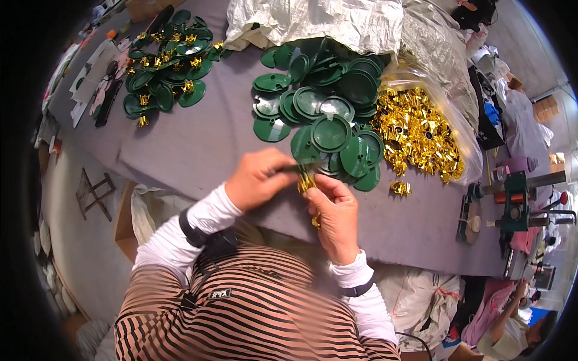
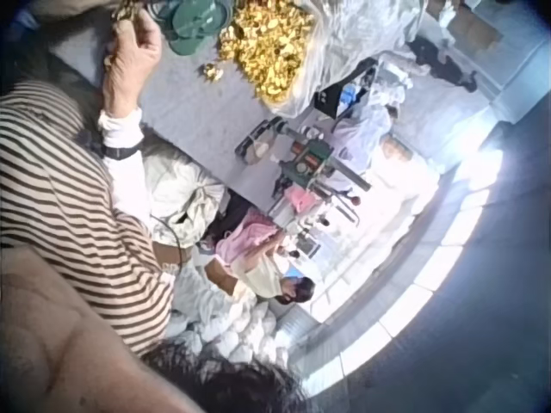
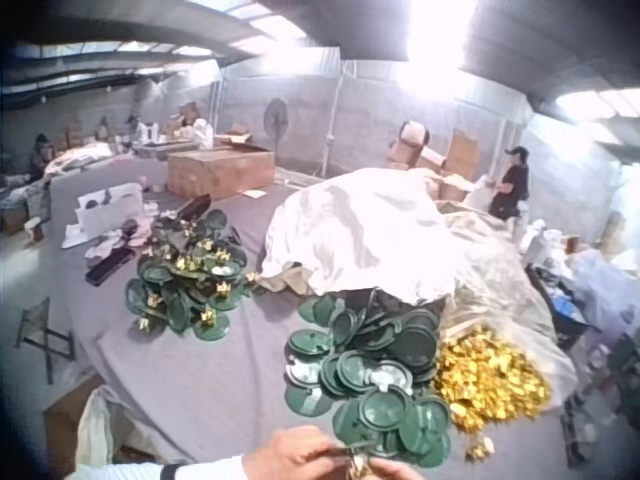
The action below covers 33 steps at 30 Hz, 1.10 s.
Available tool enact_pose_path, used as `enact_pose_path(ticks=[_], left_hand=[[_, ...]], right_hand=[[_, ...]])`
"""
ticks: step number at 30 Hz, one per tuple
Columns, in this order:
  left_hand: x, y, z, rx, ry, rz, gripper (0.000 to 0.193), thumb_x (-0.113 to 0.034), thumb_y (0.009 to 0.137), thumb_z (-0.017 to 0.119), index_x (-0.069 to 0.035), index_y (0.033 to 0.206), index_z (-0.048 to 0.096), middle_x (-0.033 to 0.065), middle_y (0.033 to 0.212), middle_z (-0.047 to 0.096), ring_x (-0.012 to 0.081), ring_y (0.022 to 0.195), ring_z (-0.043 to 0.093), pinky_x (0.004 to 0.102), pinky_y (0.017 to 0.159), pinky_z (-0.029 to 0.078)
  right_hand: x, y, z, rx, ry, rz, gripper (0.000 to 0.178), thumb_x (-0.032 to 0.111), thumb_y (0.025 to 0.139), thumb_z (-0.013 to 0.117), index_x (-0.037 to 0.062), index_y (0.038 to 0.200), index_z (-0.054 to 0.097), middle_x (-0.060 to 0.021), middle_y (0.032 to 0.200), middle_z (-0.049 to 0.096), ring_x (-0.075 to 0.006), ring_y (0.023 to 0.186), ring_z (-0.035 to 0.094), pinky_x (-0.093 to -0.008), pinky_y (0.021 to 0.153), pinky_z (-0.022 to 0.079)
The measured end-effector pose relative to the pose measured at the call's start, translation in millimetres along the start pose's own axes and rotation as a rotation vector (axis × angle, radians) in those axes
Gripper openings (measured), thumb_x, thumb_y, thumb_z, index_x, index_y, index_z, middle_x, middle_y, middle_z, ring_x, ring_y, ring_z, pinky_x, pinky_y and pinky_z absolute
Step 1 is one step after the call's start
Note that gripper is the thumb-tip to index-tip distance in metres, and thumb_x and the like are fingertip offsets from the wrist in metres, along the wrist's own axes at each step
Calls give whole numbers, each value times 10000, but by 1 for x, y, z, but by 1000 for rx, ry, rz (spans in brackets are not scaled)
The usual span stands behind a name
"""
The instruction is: The person assembles small gold decorative items onto green plastic circular bases by hand.
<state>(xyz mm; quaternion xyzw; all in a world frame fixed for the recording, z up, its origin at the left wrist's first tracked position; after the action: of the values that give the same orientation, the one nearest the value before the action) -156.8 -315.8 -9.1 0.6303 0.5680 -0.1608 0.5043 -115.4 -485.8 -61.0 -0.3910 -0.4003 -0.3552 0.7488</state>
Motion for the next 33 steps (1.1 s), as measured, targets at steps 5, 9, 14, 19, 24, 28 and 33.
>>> enact_pose_path(ticks=[5,9,14,19,24,28,33], left_hand=[[44,51,-159,-570,400,-57,298,-117,809,689,-4,1082,650,75,916,689,142,803,634,274,737,507],[10,65,-162,-704,745,195,449,-117,789,719,39,1184,574,184,1150,616,289,1021,601,347,913,464],[10,73,19,-3,289,277,386,-205,798,714,-50,1139,617,147,1218,596,318,1160,528,384,990,415],[16,73,61,177,460,204,523,-309,781,733,-32,1196,577,188,1271,542,354,1191,499,417,1011,408],[-2,68,66,190,594,270,462,-320,781,731,-22,1116,621,182,1254,556,337,1169,527,399,964,456],[-2,66,54,42,643,324,271,-233,843,681,-25,1015,661,114,1098,654,275,959,640,322,797,534],[14,57,14,-219,200,-146,180,-159,913,615,4,983,644,89,972,665,155,800,645,272,645,549]], right_hand=[[25,9,-55,37,628,-22,230,233,954,569,25,1051,586,-59,905,590,-135,806,548,-232,647,497],[35,11,-92,-50,986,-61,339,352,947,536,25,1025,578,-111,958,610,-241,913,564,-344,777,515],[39,2,-91,-59,934,82,363,322,917,530,1,1084,568,-158,1063,610,-333,1046,561,-440,901,491],[45,-3,-97,-38,748,25,249,61,915,544,9,1159,546,-143,1107,603,-298,1089,567,-375,912,517],[48,-2,-92,-42,544,-37,225,239,970,544,36,1067,557,-83,966,609,-195,851,604,-255,591,500],[39,9,-87,-82,387,-25,335,391,985,500,65,954,569,-60,866,583,-135,691,549,-218,417,355],[56,13,-60,-163,637,-14,316,253,975,531,16,1184,544,-76,988,594,-210,891,597,-290,758,508]])
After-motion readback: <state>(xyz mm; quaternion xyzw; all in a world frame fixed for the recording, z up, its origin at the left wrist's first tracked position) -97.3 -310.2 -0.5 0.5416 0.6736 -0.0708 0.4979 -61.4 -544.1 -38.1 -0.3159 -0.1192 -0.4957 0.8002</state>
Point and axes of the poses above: each hand's wrist, its own y-axis towards the middle knuckle, its own z-axis out of the palm, x = y × z, the point moved 7 cm from there along y, towards the middle knuckle
